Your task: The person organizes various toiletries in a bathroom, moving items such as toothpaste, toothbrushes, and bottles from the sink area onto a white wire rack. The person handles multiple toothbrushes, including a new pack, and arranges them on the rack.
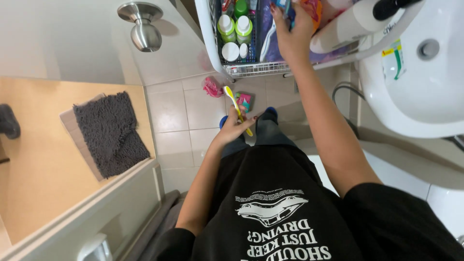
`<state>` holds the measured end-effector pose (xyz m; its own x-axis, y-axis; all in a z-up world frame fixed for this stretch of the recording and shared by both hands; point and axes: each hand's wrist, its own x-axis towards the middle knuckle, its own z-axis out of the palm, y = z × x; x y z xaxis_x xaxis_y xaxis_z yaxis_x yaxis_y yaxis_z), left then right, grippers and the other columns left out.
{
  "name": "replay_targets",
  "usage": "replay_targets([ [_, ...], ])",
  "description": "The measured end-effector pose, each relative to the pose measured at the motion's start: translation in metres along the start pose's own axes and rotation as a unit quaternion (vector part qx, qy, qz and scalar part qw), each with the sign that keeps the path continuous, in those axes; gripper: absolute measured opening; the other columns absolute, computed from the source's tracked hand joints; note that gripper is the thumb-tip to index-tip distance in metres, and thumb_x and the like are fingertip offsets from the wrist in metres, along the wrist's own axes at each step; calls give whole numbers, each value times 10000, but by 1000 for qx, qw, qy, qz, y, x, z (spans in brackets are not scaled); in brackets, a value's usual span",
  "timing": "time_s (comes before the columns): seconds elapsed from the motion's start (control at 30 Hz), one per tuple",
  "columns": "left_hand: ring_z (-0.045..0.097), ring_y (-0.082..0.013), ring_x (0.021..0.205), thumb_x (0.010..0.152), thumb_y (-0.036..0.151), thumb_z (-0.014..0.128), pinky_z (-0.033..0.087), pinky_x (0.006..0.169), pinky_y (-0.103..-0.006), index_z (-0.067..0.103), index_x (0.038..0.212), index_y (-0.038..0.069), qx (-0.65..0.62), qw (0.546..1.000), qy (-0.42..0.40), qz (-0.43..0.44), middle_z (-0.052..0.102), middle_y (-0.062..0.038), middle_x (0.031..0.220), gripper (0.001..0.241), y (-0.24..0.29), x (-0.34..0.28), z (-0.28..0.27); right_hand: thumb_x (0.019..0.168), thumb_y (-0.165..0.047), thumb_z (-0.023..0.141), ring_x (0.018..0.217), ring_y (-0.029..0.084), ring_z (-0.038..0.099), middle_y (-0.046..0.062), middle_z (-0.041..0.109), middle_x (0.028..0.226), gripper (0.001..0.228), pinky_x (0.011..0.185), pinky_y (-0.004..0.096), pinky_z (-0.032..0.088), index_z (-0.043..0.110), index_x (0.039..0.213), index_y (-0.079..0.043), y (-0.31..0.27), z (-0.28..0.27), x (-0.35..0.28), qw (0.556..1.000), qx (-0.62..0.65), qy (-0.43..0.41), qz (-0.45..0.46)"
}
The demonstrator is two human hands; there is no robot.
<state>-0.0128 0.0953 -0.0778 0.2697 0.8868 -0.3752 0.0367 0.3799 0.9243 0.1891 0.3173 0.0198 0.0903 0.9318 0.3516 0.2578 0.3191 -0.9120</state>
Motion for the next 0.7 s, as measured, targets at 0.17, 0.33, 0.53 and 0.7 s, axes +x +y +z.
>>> replay_targets([
  [0.17, 502, -78, 849, 942, 116, 776, 452, 727, -233, 424, 1234, 99, -49, 994, 96, 33, 471, 7, 989, 459, -4, -8, 14, 967, -186, 784, 682, 232, 656, 154, 694, 772, 258, 647, 365, 515, 676, 981, 48, 81, 41, 35, 992, -111, 32, -46],
  [0.33, 496, -61, 843, 934, 66, 764, 443, 725, -217, 438, 1252, 94, -125, 979, 156, 39, 464, 17, 980, 456, -14, -10, 31, 916, -204, 775, 703, 329, 699, 190, 712, 760, 265, 646, 405, 527, 676, 861, 35, 136, 67, 33, 990, -136, -25, 29],
  [0.53, 504, -45, 815, 945, 44, 724, 461, 707, -207, 445, 1284, 91, -175, 970, 167, 24, 458, 36, 967, 441, 16, -9, 54, 849, -254, 800, 797, 389, 725, 230, 729, 822, 274, 697, 428, 554, 732, 874, 10, 183, 81, 31, 973, -185, -73, 118],
  [0.7, 500, -41, 829, 960, 58, 728, 461, 721, -206, 460, 1329, 83, -169, 970, 166, 57, 453, 41, 972, 457, 24, -2, 60, 863, -246, 813, 781, 328, 741, 201, 747, 846, 277, 711, 417, 568, 737, 936, 10, 174, 72, 22, 979, -158, -70, 110],
])
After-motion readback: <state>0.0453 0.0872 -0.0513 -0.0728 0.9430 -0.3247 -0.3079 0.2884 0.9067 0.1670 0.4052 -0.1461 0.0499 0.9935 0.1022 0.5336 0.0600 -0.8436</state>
